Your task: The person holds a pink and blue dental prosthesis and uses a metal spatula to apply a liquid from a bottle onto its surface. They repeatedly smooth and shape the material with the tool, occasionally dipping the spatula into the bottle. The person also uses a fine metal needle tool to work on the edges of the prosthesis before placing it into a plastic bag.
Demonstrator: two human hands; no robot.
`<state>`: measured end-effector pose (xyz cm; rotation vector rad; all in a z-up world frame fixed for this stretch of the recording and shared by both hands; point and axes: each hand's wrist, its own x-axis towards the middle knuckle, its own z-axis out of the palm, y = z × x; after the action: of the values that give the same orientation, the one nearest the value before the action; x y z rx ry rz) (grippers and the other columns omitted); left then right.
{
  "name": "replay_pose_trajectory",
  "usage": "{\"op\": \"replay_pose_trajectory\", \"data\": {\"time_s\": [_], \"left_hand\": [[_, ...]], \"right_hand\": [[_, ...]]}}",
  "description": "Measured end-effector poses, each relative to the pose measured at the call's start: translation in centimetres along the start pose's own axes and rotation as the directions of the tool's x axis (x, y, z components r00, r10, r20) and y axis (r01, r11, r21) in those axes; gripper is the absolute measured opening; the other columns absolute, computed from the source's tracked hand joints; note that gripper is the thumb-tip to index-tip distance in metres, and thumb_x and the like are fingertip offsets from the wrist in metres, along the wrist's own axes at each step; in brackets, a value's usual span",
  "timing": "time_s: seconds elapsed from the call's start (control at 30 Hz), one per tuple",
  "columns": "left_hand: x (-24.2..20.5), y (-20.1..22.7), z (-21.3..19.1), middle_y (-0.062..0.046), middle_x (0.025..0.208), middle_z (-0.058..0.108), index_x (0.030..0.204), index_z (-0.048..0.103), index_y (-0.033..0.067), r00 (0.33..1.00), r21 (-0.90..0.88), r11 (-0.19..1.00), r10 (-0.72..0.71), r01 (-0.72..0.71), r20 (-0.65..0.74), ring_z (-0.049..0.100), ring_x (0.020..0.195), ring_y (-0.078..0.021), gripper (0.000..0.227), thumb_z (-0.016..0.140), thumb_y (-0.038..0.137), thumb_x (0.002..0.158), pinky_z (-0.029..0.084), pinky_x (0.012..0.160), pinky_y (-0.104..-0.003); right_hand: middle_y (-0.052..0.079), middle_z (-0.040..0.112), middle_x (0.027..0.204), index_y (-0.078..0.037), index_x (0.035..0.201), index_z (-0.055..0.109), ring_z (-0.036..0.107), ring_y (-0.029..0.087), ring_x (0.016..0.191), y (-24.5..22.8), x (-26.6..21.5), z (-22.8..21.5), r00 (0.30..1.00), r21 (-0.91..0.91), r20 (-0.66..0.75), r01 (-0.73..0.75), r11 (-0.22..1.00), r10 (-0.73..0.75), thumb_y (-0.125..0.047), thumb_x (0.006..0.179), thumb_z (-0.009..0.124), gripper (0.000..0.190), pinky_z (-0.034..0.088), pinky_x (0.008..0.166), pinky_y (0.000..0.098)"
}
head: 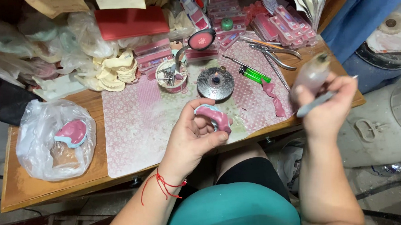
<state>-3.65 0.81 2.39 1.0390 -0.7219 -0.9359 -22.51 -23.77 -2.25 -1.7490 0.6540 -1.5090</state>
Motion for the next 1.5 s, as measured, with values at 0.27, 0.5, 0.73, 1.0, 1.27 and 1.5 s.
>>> {"op": "replay_pose_trajectory", "data": {"time_s": [0.27,0.5,0.73,1.0,1.27,1.5], "left_hand": [[0.5,-0.4,-0.1,-0.014,0.108,0.076,0.138,0.048,0.0070,0.980,0.106,0.986,0.144,-0.130,-0.137,0.072,0.092,-0.0124,0.066,0.085,0.006,0.083,0.064,0.085,-0.026],[0.7,-0.4,-0.2,-0.015,0.107,0.077,0.137,0.043,0.0059,0.959,0.161,0.970,0.212,-0.183,-0.187,0.071,0.095,-0.0149,0.068,0.085,0.006,0.084,0.063,0.088,-0.027],[1.0,-1.5,-1.0,-0.017,0.110,0.076,0.138,0.041,0.0069,0.958,0.071,0.978,0.207,-0.197,-0.199,0.074,0.096,-0.0157,0.071,0.085,0.000,0.082,0.065,0.086,-0.025],[1.3,-0.9,-3.4,-0.014,0.108,0.074,0.139,0.039,0.0105,0.923,0.060,0.967,0.255,-0.248,-0.288,0.073,0.091,-0.0131,0.073,0.084,0.000,0.082,0.066,0.083,-0.022],[1.1,-0.4,-3.1,-0.011,0.105,0.073,0.139,0.040,0.0103,0.920,0.072,0.967,0.257,-0.246,-0.295,0.072,0.086,-0.0098,0.072,0.084,0.000,0.082,0.066,0.081,-0.020],[1.5,-1.5,-3.7,-0.014,0.109,0.075,0.139,0.041,0.0096,0.923,0.107,0.963,0.269,-0.249,-0.275,0.072,0.091,-0.0112,0.072,0.085,0.002,0.083,0.065,0.085,-0.022]], "right_hand": [[0.017,0.073,0.112,-0.014,0.091,0.036,0.066,0.024,0.101,-7.7,-7.0,4.5,0.945,0.216,0.325,-0.041,0.976,-0.032,-0.006,0.069,0.096,0.064,0.050,0.087,0.0337],[0.021,0.077,0.107,-0.013,0.086,0.036,0.066,0.025,0.091,-7.6,-7.4,4.9,0.912,0.225,0.407,-0.054,0.973,-0.043,-0.004,0.071,0.094,0.061,0.051,0.080,0.0366],[0.022,0.076,0.110,-0.013,0.088,0.035,0.068,0.026,0.095,-6.9,-7.2,4.4,0.914,0.198,0.406,-0.099,0.975,0.010,-0.006,0.072,0.095,0.062,0.050,0.083,0.0369],[0.005,0.053,0.082,-0.010,0.100,0.048,0.051,0.012,0.069,-3.9,-4.2,4.3,0.813,0.022,0.455,-0.418,0.908,0.363,-0.026,0.085,0.085,0.043,0.037,0.059,0.0245],[-0.003,0.050,0.071,-0.010,0.096,0.053,0.049,0.005,0.061,-4.1,-2.8,8.3,0.708,0.082,0.515,-0.602,0.795,0.483,-0.025,0.088,0.084,0.035,0.036,0.053,0.0163],[-0.002,0.048,0.077,-0.012,0.094,0.045,0.044,0.006,0.067,-4.2,-4.0,6.5,0.757,0.135,0.579,-0.454,0.881,0.301,-0.014,0.082,0.086,0.044,0.032,0.056,0.0201]]}}
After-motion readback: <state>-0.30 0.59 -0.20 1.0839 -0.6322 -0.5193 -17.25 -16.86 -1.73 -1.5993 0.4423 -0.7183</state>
